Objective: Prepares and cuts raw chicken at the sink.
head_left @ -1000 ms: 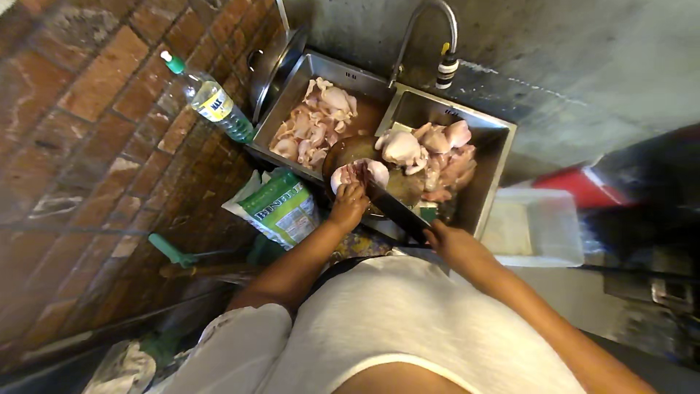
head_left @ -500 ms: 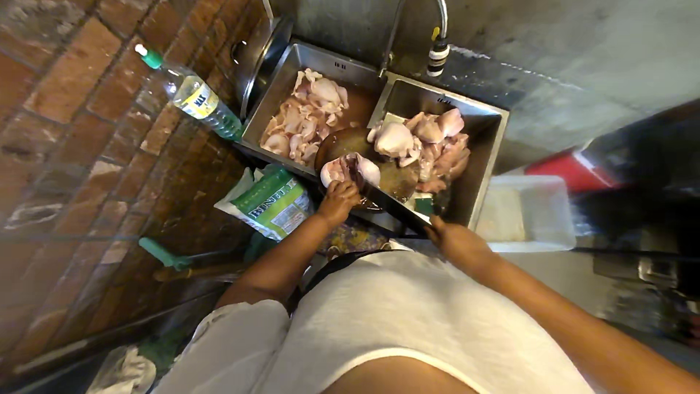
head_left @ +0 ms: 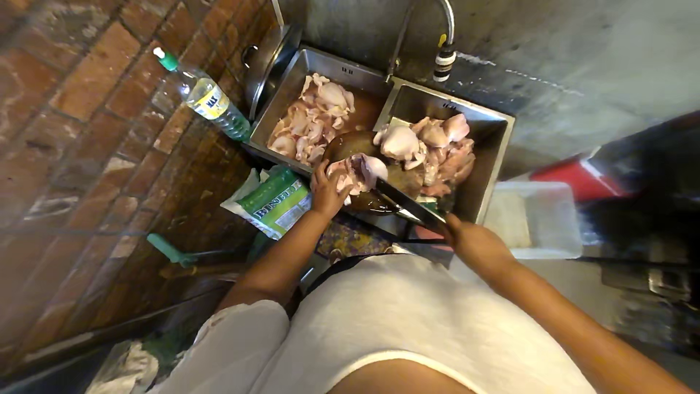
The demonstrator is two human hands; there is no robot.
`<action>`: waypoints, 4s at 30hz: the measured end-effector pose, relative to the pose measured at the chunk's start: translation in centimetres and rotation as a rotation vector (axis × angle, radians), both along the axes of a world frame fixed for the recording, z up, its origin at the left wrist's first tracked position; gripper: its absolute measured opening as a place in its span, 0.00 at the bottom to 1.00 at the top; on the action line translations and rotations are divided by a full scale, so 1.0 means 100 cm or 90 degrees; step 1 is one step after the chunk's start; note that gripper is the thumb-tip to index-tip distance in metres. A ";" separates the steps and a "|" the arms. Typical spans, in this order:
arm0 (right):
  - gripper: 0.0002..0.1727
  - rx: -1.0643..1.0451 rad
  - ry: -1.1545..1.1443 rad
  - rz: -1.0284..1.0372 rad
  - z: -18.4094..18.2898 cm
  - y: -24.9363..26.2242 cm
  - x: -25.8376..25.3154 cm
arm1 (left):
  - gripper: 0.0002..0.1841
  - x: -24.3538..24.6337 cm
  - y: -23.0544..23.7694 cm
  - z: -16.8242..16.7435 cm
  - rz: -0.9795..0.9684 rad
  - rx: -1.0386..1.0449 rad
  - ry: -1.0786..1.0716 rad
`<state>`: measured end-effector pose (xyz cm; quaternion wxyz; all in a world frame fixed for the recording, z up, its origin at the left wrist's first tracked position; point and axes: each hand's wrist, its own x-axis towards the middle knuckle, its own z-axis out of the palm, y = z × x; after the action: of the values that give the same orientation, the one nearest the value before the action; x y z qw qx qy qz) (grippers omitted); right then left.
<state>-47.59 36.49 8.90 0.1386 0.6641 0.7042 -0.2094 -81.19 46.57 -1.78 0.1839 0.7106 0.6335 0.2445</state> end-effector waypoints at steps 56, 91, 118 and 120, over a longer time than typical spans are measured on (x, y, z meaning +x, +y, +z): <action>0.23 0.100 0.118 -0.028 -0.014 0.086 -0.119 | 0.18 0.020 0.001 -0.003 0.132 -0.176 -0.483; 0.22 0.090 0.129 -0.018 -0.013 0.091 -0.123 | 0.20 0.022 -0.007 0.005 0.111 -0.179 -0.387; 0.25 -0.031 0.054 -0.053 -0.031 0.048 -0.076 | 0.13 0.022 -0.019 0.007 0.082 -0.181 -0.306; 0.24 -0.023 0.062 -0.057 -0.028 0.058 -0.086 | 0.11 0.026 -0.026 0.009 0.032 -0.152 -0.273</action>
<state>-56.14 42.25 6.12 0.1070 0.6814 0.6757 -0.2602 -78.55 44.01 -0.91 0.3903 0.5999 0.6220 0.3176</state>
